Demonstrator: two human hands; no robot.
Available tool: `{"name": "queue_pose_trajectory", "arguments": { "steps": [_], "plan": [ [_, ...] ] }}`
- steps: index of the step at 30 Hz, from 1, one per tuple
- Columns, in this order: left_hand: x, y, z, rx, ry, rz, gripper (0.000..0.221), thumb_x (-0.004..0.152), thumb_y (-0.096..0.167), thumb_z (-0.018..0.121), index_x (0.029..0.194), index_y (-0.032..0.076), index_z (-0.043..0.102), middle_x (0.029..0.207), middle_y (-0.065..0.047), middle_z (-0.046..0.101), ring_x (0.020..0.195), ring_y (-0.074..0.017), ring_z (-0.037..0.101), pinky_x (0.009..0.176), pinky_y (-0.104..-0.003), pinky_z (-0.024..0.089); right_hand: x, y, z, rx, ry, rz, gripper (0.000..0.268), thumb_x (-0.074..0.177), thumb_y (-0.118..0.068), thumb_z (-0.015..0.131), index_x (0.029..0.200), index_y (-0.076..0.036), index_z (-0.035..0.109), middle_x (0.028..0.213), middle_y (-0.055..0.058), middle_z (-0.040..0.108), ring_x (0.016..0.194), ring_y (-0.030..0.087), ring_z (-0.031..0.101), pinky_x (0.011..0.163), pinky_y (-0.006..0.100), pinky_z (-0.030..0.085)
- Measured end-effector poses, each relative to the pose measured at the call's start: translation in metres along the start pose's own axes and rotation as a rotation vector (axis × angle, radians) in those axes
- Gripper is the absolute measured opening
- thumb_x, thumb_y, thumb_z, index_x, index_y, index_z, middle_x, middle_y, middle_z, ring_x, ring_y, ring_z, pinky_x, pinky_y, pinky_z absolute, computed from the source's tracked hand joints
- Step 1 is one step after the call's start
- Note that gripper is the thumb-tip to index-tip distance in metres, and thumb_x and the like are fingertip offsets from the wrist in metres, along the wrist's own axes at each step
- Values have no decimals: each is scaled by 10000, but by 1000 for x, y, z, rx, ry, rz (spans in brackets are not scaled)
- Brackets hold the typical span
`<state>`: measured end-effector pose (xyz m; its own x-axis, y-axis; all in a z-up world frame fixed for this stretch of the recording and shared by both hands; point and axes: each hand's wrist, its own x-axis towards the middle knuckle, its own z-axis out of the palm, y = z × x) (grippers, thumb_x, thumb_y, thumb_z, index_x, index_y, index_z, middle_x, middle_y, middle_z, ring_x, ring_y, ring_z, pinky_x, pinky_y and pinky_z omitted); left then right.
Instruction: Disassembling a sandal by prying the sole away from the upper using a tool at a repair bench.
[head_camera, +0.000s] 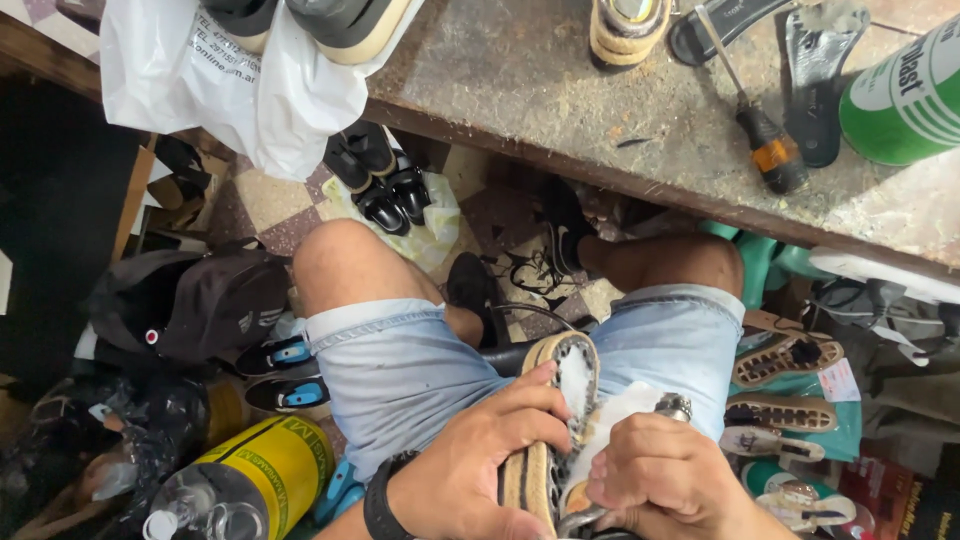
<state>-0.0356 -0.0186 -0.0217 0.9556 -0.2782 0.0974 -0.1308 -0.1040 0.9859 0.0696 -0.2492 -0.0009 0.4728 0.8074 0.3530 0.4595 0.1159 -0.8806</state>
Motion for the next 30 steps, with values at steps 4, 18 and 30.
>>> {"name": "queue_pose_trajectory", "arguments": {
  "steps": [4,18,30],
  "plan": [
    [8,0,-7,30,21,17,753,878,758,583,1268,115,602,1460,-198,554,1599,-475,364,1314,-634,267,2,9,-2,-52,23,-52,162,962,-265,729,930,-106,723,845,41,766,752,208,766,727,341,638],
    [23,38,-21,197,82,161,851,949,499,736,1607,85,389,1644,-254,495,1565,-403,492,1336,-492,367,22,-16,-24,-87,-45,416,573,751,-535,916,1159,-165,759,1074,-42,874,960,43,828,566,214,668],
    [-4,28,8,209,218,183,885,1177,758,185,1381,42,665,1407,-187,707,1361,-382,696,1226,-552,491,10,-17,-8,56,-6,32,211,962,-291,750,907,-93,701,852,19,777,717,202,730,677,325,621]
  ]
}}
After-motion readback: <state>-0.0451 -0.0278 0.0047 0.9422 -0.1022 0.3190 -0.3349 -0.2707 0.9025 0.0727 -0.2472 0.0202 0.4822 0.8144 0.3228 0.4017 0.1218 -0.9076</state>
